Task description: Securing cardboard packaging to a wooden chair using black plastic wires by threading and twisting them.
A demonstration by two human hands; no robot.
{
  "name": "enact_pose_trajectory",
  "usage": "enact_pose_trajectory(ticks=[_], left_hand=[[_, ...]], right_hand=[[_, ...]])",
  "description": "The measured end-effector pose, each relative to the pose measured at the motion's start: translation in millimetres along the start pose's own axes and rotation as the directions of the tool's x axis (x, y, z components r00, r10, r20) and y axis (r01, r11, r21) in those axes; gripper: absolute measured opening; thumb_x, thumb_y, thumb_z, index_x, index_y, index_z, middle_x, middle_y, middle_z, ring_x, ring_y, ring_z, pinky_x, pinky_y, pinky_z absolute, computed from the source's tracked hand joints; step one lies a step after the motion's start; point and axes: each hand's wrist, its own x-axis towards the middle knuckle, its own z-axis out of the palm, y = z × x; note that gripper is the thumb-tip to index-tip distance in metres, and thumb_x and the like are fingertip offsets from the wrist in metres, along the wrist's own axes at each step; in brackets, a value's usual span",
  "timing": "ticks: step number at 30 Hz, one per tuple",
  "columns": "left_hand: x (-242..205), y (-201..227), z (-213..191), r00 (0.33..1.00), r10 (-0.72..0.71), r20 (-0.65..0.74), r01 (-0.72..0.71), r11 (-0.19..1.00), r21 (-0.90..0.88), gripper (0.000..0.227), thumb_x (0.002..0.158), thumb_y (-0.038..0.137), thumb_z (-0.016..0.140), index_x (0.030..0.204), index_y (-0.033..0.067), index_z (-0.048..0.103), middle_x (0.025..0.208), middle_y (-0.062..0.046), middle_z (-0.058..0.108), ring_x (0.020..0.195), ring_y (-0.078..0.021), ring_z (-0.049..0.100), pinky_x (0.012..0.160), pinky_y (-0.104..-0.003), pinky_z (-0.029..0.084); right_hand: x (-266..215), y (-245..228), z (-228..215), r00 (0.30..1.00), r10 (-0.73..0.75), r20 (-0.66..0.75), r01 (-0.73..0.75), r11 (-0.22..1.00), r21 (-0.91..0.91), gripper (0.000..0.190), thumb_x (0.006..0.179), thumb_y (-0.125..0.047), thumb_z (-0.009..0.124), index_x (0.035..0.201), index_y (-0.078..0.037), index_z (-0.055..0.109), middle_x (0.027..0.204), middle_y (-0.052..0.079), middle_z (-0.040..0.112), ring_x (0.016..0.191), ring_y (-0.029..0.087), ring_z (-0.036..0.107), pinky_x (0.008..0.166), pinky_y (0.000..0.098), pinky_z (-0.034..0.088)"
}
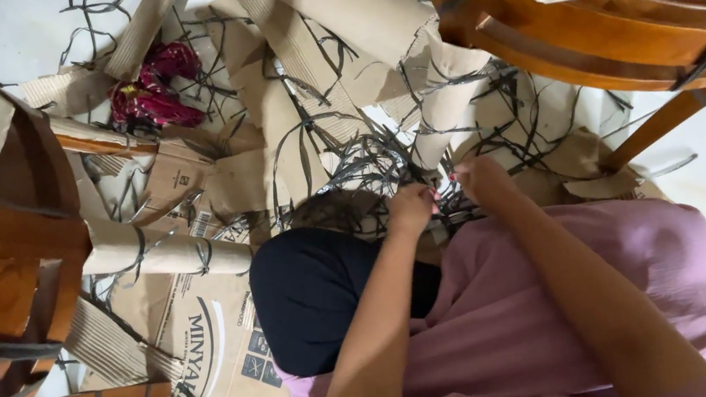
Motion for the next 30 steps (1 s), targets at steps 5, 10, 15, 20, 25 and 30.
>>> enact_pose_trajectory(ticks=[5, 10, 15, 20, 25, 30], left_hand=[[-30, 24, -21, 0.978, 0.148, -0.149, -0.127, 0.982, 0.140, 0.018, 0.097, 0.021, 0.060, 0.103, 0.0193, 0.077, 0.098, -0.006, 0.073, 0.103, -0.0306, 0.070, 0.085, -0.048, 0.054], [-64, 63, -47, 0.818, 0.491, -0.301, -0.423, 0.866, 0.266, 0.009, 0.086, 0.008, 0.073, 0.087, 0.0160, 0.077, 0.128, -0.001, 0.055, 0.132, -0.0349, 0.048, 0.110, -0.055, 0.038], [-34, 56, -34, 0.708, 0.683, -0.177, -0.640, 0.728, 0.247, 0.012, 0.095, 0.014, 0.063, 0.096, 0.0169, 0.074, 0.108, -0.005, 0.074, 0.114, -0.0334, 0.066, 0.094, -0.049, 0.050], [-33, 55, -42, 0.839, 0.539, -0.076, -0.543, 0.837, -0.063, 0.036, 0.096, 0.002, 0.049, 0.116, 0.0230, 0.070, 0.121, -0.006, 0.071, 0.118, -0.0347, 0.065, 0.101, -0.048, 0.053], [-11, 30, -23, 0.810, 0.583, -0.067, -0.585, 0.811, -0.007, 0.049, 0.087, -0.008, 0.060, 0.121, 0.0258, 0.072, 0.124, -0.001, 0.072, 0.122, -0.0319, 0.065, 0.103, -0.043, 0.054], [9, 21, -5, 0.762, 0.616, -0.199, -0.593, 0.788, 0.167, 0.022, 0.089, 0.006, 0.069, 0.106, 0.0201, 0.075, 0.090, -0.010, 0.076, 0.094, -0.0357, 0.072, 0.088, -0.046, 0.058]], right_hand=[[-5, 1, 3, 0.946, 0.257, 0.197, -0.275, 0.959, 0.068, 0.026, 0.105, -0.027, 0.054, 0.101, -0.008, 0.071, 0.091, 0.010, 0.074, 0.086, 0.031, 0.072, 0.078, 0.0436, 0.059], [-14, -12, 10, 0.853, 0.430, 0.295, -0.475, 0.874, 0.101, 0.031, 0.104, -0.032, 0.055, 0.090, -0.009, 0.071, 0.080, 0.012, 0.070, 0.082, 0.033, 0.073, 0.070, 0.0448, 0.058], [-12, -27, 52, 0.794, 0.475, 0.380, -0.525, 0.850, 0.036, 0.041, 0.097, -0.043, 0.052, 0.087, -0.013, 0.078, 0.084, 0.010, 0.076, 0.091, 0.034, 0.076, 0.076, 0.0517, 0.059], [-6, -68, -18, 0.825, 0.450, 0.342, -0.513, 0.850, 0.117, 0.039, 0.098, -0.038, 0.054, 0.095, -0.006, 0.075, 0.091, 0.017, 0.073, 0.096, 0.041, 0.072, 0.084, 0.0538, 0.058], [4, -64, -49, 0.871, 0.394, 0.293, -0.461, 0.860, 0.216, 0.034, 0.097, -0.039, 0.052, 0.097, -0.014, 0.075, 0.095, 0.016, 0.075, 0.099, 0.040, 0.071, 0.086, 0.0534, 0.058], [10, -55, -45, 0.948, 0.315, -0.051, -0.269, 0.875, 0.403, 0.033, 0.100, -0.047, 0.055, 0.102, -0.019, 0.074, 0.089, 0.011, 0.075, 0.083, 0.037, 0.073, 0.071, 0.0490, 0.059]])
